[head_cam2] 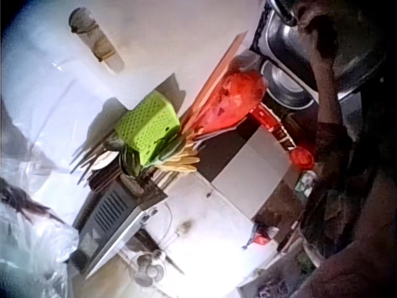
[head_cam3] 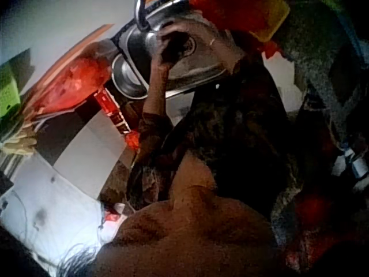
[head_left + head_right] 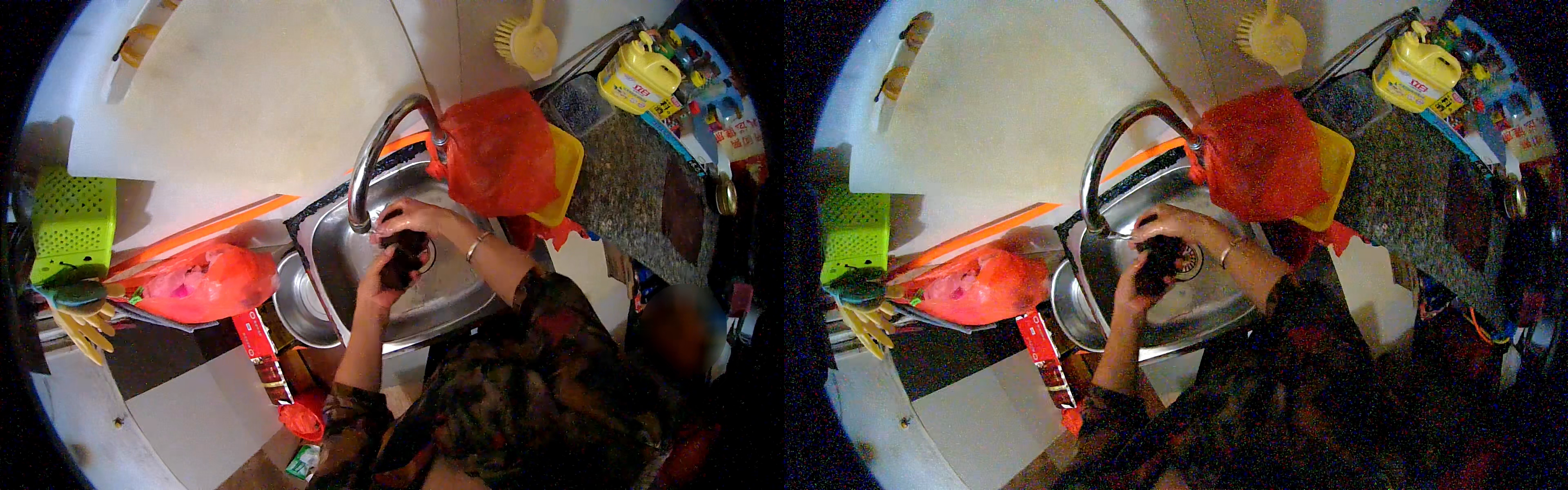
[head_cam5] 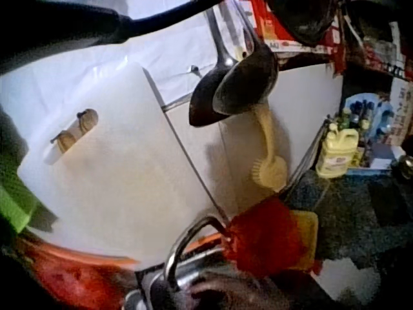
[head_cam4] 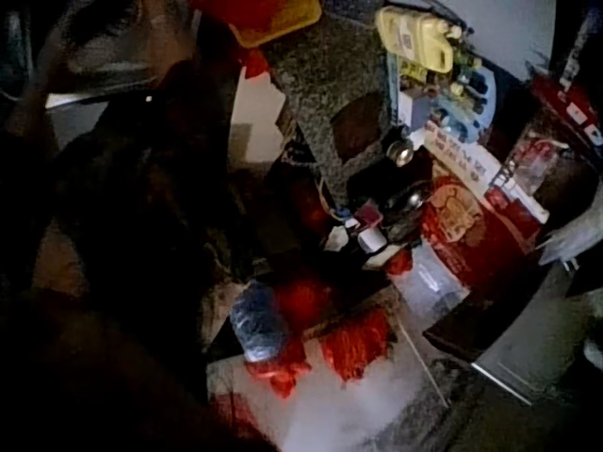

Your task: The person washes a dark cloth by hand in a sink under running water, rinses a small yellow tray, and then walks through a store aisle while holding the damp cloth.

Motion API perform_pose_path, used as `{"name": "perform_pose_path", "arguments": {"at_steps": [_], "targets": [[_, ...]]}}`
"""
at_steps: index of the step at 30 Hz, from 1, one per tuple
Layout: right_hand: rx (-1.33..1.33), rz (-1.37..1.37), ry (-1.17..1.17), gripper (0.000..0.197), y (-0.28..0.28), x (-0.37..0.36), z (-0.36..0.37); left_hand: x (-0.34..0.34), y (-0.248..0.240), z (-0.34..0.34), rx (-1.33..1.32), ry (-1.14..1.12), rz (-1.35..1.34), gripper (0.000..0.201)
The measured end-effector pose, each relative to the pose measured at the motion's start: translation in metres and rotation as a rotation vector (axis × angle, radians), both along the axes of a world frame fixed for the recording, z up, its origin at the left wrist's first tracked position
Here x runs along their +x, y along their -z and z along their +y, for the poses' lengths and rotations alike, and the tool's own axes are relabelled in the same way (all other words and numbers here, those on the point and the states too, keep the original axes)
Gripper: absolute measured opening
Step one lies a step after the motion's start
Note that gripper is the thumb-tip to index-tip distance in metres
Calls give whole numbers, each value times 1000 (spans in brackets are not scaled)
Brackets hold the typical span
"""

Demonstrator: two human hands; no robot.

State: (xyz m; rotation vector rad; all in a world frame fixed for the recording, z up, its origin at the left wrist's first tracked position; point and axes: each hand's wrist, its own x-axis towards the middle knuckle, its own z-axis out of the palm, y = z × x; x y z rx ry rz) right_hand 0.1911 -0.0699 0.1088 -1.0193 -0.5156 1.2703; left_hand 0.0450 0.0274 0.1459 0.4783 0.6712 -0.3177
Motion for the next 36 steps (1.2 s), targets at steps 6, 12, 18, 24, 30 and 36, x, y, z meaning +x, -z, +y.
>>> {"name": "perform_pose_path", "arguments": {"at_steps": [6,12,18,24,30,36], "targets": [[-281,-475,54,18,-6,3,36,24,1,20,256,258,125,31],[-479,-911,-4,33,5,4,50,42,33,11,595,375,161,21],[-718,-937,2,33,27,3,40,49,84,4,1244,531,-21,27],[-783,-789,318,33,75,-23,36,42,78,-3,1697,927,-14,36],[-605,-503,509,38,70,-11,19,37,56,13,1042,494,-136,50],[-232,-754,714,21,13,-39,14,-3,70,8,45,-158,-45,54]]}}
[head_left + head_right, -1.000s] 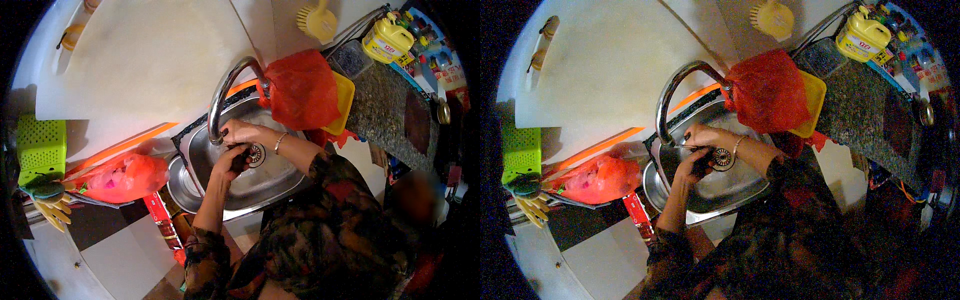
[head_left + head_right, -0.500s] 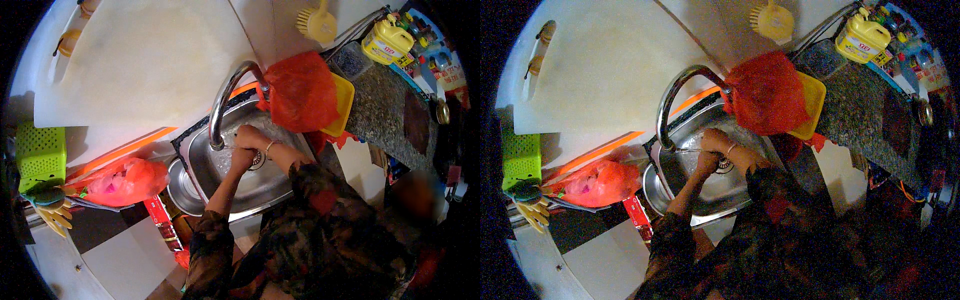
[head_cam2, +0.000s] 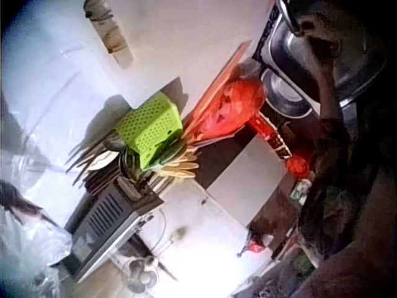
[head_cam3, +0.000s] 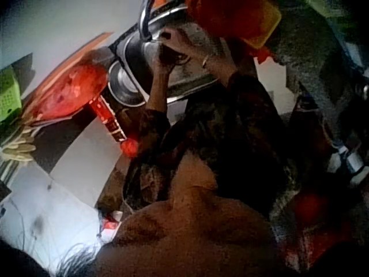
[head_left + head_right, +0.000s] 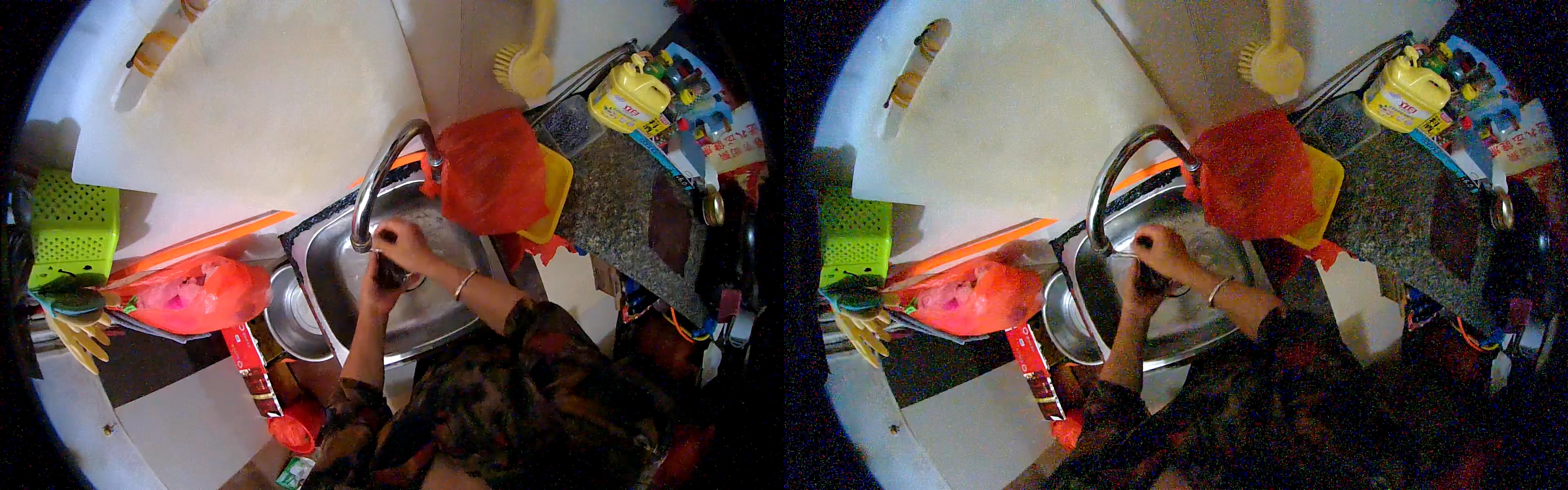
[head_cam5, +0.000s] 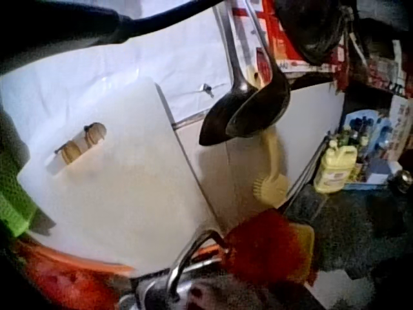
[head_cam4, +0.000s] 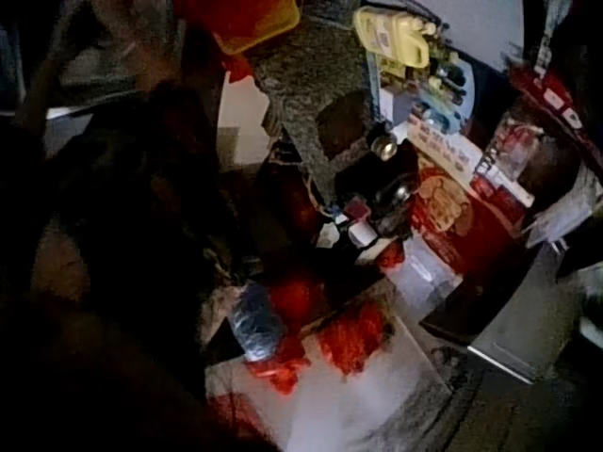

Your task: The person washes a dark cloth by hand in a sink under running water, rinses a small yellow tray, and then walks through a store aisle while holding the damp cloth.

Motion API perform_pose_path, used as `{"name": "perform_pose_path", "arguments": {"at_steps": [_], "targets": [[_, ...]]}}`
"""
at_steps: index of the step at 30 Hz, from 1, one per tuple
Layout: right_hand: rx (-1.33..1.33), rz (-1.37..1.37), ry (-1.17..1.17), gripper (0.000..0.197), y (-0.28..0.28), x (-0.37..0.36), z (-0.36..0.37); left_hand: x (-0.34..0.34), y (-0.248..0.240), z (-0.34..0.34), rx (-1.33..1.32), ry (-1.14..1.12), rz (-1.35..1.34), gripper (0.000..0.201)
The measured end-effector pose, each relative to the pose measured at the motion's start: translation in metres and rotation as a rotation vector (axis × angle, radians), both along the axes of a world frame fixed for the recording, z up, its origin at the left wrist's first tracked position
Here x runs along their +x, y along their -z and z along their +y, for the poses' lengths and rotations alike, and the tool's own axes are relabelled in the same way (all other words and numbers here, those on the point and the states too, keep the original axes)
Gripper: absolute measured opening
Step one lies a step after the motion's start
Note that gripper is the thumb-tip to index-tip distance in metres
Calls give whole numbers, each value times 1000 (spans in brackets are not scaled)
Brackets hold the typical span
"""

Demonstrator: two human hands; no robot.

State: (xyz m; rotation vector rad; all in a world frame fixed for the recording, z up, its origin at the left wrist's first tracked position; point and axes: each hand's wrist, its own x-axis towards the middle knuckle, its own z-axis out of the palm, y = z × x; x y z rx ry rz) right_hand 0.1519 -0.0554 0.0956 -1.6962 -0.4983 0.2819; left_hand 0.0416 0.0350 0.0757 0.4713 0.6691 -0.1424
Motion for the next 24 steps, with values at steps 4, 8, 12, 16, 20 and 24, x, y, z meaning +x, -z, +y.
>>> {"name": "perform_pose_path", "arguments": {"at_steps": [4,8,12,16,20,24], "targets": [[-333,-187,-47,35,-9,-12,-12,-6,17,-8,53,104,210,46],[-611,-21,-276,52,-7,2,-50,-12,18,6,274,248,333,37],[-700,-109,-714,50,-18,16,-101,-13,7,17,337,227,387,38],[-210,246,-194,35,-25,37,-125,5,-8,13,621,297,270,41],[-29,217,365,35,-13,90,-123,23,-24,4,996,396,123,41],[-287,-163,485,38,-9,149,-86,22,-36,-2,1291,479,-12,39]]}}
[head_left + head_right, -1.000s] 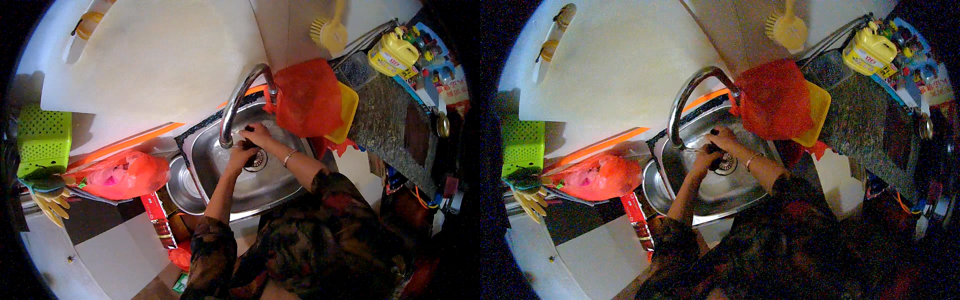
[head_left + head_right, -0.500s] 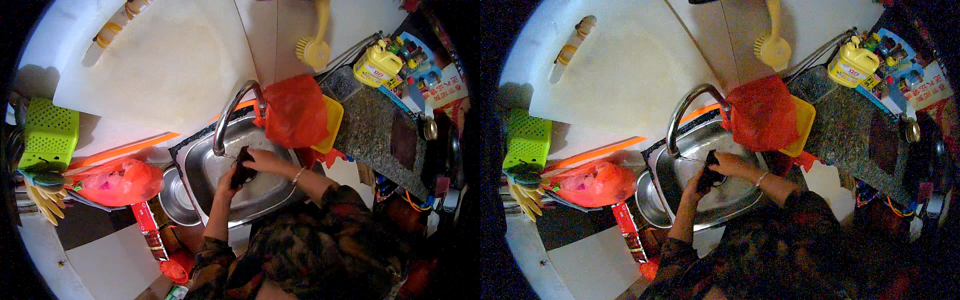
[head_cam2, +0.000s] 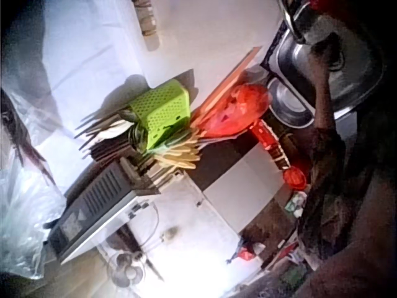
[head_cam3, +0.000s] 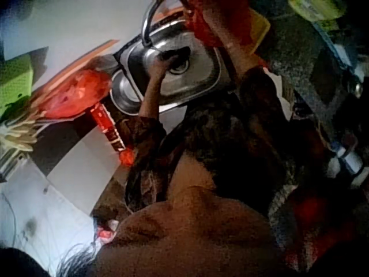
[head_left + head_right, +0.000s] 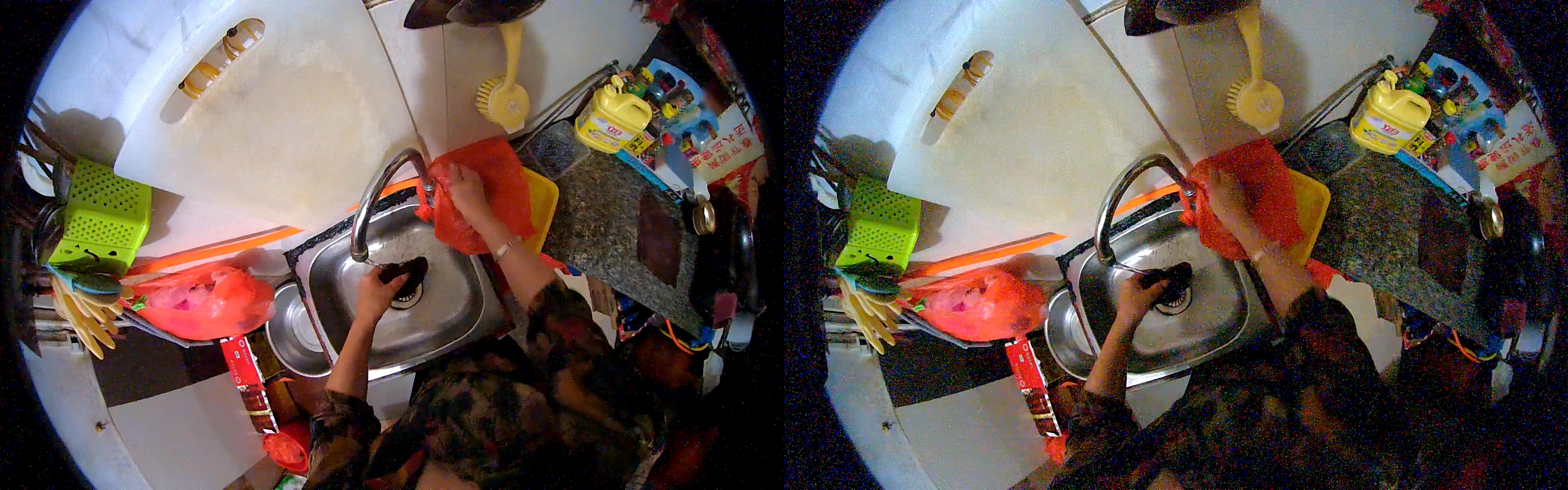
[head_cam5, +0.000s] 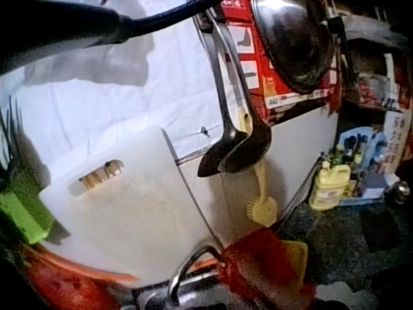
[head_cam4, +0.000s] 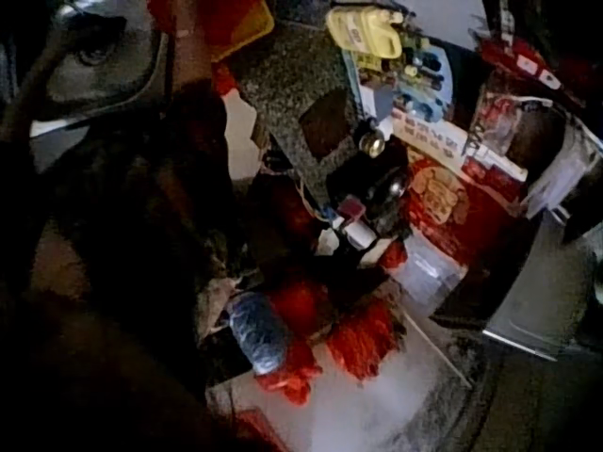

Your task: The person washes a dark cloth by hand in a sink under running water, rinses a small yellow tray, and then walks through a store aisle while holding the damp cloth.

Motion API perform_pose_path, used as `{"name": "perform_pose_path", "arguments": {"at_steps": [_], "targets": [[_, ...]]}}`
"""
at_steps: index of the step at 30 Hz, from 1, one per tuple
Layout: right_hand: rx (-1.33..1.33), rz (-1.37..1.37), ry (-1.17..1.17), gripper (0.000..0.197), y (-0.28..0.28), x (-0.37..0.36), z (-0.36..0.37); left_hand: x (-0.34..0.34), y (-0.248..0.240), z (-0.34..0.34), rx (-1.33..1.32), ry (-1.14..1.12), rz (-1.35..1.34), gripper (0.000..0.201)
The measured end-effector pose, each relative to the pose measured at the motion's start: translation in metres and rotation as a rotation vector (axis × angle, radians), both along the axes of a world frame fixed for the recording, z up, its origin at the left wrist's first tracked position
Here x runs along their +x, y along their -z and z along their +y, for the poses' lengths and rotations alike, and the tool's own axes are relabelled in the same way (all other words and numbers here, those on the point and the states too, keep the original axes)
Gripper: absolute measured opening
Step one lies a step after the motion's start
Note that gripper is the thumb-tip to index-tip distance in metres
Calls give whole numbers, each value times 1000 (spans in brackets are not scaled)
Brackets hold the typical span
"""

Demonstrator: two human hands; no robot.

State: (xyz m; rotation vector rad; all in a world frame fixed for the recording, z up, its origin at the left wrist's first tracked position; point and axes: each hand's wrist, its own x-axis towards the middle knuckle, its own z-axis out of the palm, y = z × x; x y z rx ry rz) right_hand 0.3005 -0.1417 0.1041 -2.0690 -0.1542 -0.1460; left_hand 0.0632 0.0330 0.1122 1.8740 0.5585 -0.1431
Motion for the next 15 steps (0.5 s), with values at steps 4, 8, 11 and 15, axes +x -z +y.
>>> {"name": "perform_pose_path", "arguments": {"at_steps": [4,8,11,15], "targets": [[-9,-16,-178,42,-13,13,6,-13,-4,-2,128,-7,42,38],[231,461,-359,38,-8,-76,-13,-25,-13,1,20,-120,12,37],[417,959,-498,39,12,-162,-14,-31,-27,0,-221,-336,-46,37],[958,1717,-207,57,32,-220,4,-36,-46,-4,-618,-671,-52,27]]}}
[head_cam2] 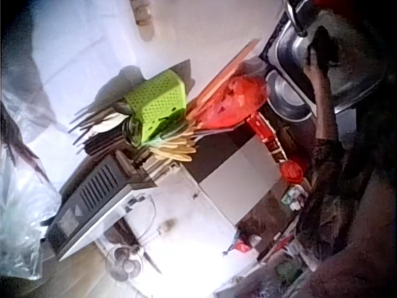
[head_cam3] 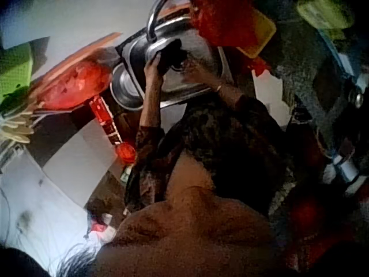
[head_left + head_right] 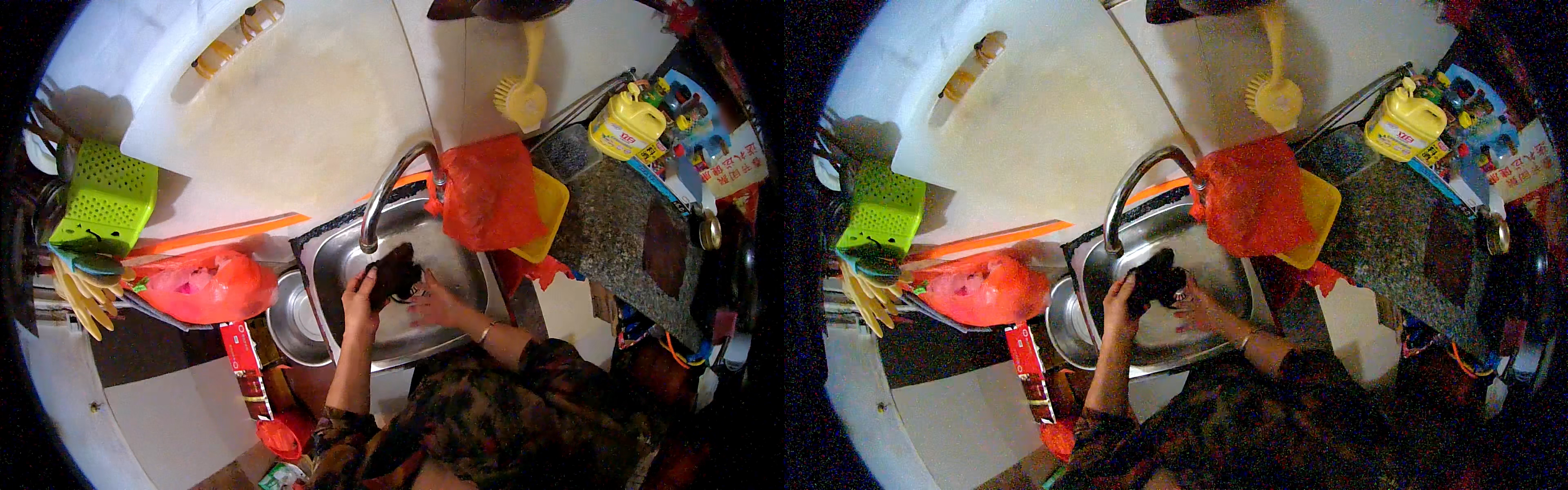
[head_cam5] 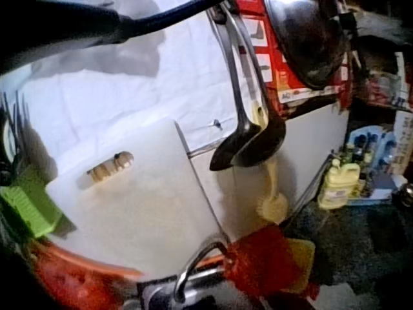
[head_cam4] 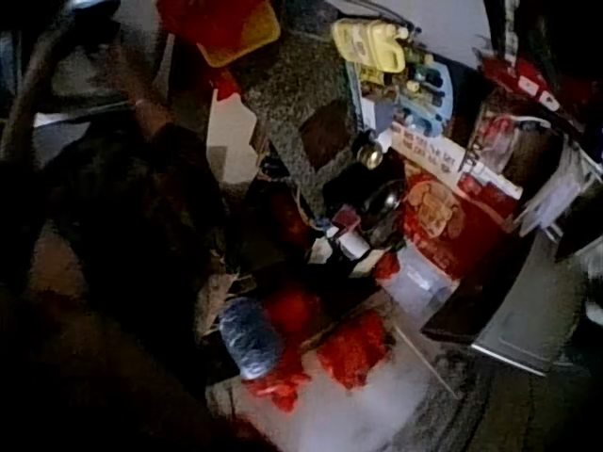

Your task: The person washes a dark cloth by hand in a sink under running water, rinses a small yellow tray, and then walks through a store aisle while holding the damp cloth.

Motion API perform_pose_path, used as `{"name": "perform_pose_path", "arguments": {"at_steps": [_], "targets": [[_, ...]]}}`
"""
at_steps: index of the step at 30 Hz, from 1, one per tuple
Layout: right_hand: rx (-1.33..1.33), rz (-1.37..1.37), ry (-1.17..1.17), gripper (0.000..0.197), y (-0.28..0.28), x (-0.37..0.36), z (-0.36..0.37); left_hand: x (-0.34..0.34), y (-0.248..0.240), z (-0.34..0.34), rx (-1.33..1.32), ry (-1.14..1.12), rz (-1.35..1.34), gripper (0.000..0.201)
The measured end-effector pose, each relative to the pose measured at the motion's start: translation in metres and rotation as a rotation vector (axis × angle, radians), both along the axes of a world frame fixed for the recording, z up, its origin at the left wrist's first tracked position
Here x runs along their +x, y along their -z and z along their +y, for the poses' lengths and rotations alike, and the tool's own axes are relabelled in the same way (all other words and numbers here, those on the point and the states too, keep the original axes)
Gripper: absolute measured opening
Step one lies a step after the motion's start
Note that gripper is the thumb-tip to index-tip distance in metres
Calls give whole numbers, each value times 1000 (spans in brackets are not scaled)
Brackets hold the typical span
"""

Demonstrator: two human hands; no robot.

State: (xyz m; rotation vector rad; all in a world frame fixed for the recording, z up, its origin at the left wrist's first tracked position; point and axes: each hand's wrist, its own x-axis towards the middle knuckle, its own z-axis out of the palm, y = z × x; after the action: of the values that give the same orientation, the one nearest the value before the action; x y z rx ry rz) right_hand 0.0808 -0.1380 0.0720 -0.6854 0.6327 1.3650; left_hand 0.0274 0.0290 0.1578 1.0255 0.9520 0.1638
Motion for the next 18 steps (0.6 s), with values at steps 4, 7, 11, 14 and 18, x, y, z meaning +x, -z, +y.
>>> {"name": "perform_pose_path", "arguments": {"at_steps": [4,7,11,14,18], "targets": [[392,-48,236,73,-3,12,27,-11,9,-7,-704,-166,-183,27],[285,-292,325,66,-16,43,44,-28,31,-21,-940,-151,-21,26],[231,-771,-109,48,-24,66,47,-40,46,-25,-745,99,146,26],[172,-1134,-589,34,-17,64,50,-37,40,-17,-294,408,252,26],[-65,-1413,-544,26,-8,52,60,-31,32,-16,358,700,301,29]]}}
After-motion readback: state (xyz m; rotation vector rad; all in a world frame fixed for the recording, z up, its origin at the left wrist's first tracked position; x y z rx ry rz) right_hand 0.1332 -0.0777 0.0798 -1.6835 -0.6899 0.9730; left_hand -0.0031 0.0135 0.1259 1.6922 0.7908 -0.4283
